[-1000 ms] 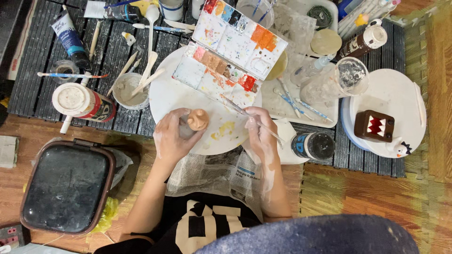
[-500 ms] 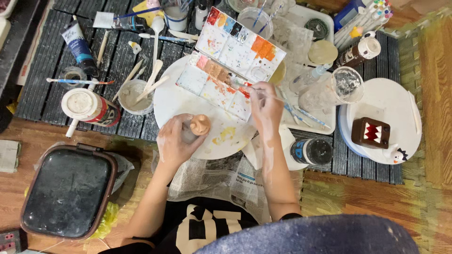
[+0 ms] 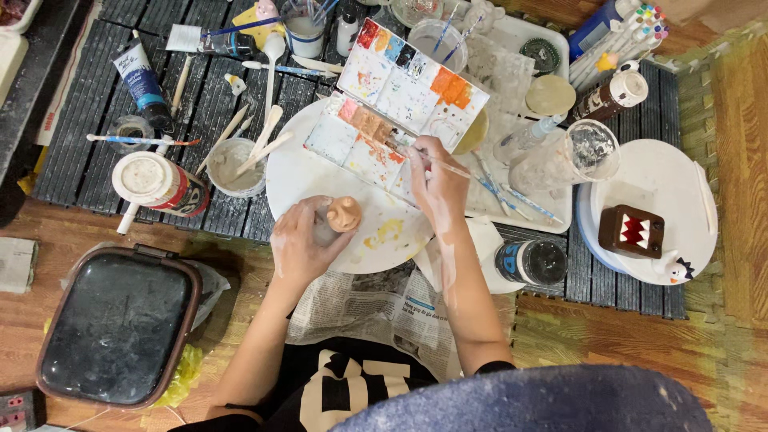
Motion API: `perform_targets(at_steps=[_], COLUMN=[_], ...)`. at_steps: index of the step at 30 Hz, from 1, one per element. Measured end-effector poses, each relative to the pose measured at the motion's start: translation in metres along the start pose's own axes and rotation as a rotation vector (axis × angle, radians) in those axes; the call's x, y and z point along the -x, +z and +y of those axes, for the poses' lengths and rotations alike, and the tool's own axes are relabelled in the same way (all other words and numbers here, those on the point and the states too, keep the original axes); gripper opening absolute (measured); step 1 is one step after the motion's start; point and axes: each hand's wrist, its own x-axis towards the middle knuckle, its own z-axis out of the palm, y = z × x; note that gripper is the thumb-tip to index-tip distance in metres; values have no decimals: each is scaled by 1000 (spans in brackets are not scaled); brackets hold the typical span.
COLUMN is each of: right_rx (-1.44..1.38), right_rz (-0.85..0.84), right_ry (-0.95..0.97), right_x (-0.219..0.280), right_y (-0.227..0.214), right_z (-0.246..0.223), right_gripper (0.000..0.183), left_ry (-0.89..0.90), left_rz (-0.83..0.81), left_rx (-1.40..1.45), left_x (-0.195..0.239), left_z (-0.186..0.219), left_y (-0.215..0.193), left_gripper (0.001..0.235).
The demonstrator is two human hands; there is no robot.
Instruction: The person paints a small clay figurine using a fine brush and watercolor paints. They repeatedly dip the brush into a water container and apply paint to the figurine's surface while rotating it on a white plate.
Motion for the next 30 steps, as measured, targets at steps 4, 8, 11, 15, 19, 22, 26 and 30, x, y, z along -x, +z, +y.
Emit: perform_targets(at_steps=[4, 8, 11, 15, 19, 22, 26, 30], right_rx=[-54, 75, 29, -42, 52, -192, -912, -996], right_rz=[49, -38, -7, -13, -73, 69, 133, 159], right_ry=[35, 44, 29, 71, 117, 119, 327, 458], right_x=[-1, -1, -1, -5, -2, 6, 29, 76], right_y=[3, 1, 1, -1, 1, 0, -6, -6], right_z=[0, -3, -5, -6, 1, 8, 15, 3], right_gripper=[9, 8, 9, 6, 8, 7, 13, 10], left_ry=[-13, 9, -16, -12, 22, 20, 6, -17], left_rz=[-13, -4, -37, -45, -35, -46, -65, -92], left_rx=[2, -10, -25, -16, -35, -14, -19, -19], left_x=[1, 1, 3, 3, 6, 5, 7, 6], left_z=[0, -1, -2, -3, -4, -6, -7, -8], left_y=[0, 1, 2, 2, 2, 2, 3, 2], left_gripper=[49, 53, 55, 58, 60, 60, 60, 60])
